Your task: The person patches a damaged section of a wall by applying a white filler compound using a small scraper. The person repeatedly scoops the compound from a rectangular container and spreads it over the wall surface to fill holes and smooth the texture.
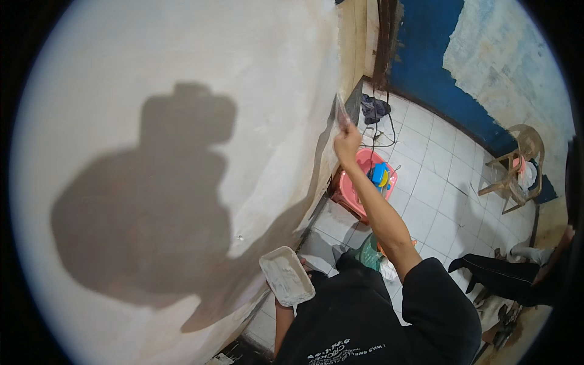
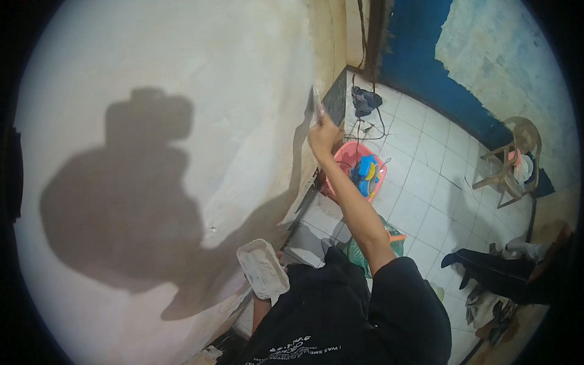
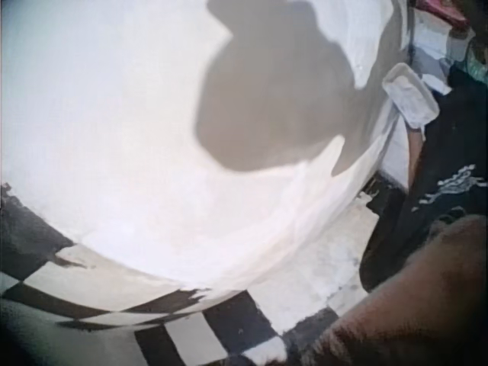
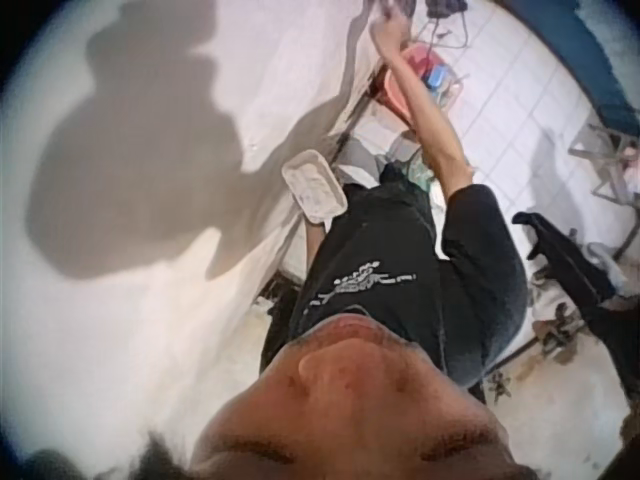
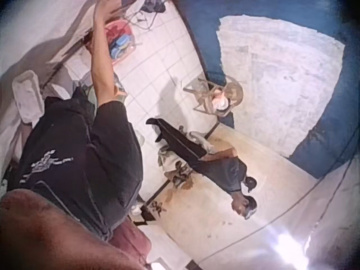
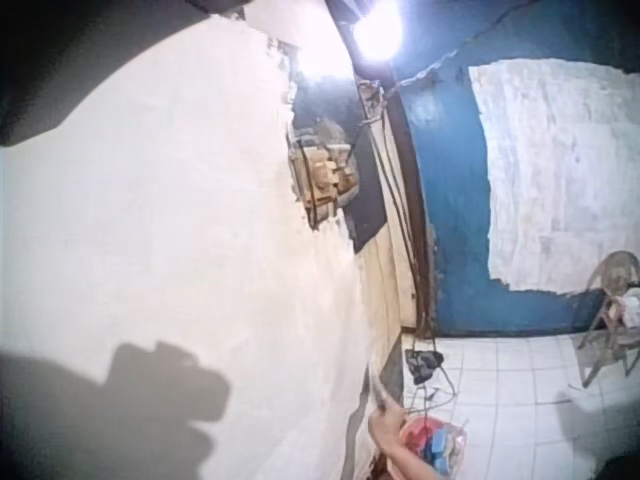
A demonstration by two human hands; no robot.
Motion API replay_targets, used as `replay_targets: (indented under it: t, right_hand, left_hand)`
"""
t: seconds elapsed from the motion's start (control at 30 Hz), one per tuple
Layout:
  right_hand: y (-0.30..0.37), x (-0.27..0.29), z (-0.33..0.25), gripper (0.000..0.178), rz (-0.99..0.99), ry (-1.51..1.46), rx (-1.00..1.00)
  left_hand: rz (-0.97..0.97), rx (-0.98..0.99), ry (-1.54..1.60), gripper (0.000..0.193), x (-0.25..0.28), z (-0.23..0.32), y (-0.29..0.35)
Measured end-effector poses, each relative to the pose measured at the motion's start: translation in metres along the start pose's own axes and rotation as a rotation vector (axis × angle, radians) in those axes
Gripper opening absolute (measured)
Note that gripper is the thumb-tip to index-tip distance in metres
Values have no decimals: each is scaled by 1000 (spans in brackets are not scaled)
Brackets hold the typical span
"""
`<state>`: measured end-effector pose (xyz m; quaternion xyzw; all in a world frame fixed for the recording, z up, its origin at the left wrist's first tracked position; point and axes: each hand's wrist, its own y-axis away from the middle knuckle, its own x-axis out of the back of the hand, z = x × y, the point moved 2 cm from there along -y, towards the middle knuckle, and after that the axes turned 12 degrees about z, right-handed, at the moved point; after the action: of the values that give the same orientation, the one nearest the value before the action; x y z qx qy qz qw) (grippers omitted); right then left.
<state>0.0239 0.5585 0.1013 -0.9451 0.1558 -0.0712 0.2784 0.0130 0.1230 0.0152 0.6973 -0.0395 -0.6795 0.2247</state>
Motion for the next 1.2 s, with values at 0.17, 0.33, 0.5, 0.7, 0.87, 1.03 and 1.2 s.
replay_targets:
  t: [0.17,0.33,0.5,0.7,0.87,1.03,1.2]
  right_hand:
    - [107,37,-68,50,-248,-130,-1]
    - [135,67,-27,48,-315,-85,-78]
    - [24,7,80,47,26,112,-129]
    - [91,-7,0,39,-101,-43,-304]
    - [180,80,-49,30,-399,-271,-399]
    - [173,156,-98,19,-615,-762,-1184]
    - [142,186,-141,23,-745,-639,-1329]
  left_hand:
    - [120,-12,32,90,20,-2,6]
    - [117,66,-27,92,8,-9,-4]
    - [107,35,-17,91,8,-14,3]
    - [142,-42,-76,82,24,-12,19]
    - [159,-89,10,92,42,-9,23]
    - [148,-112,-56,75,-10,-14,5]
    - [210,-171,-22,62,-18,-10,-14]
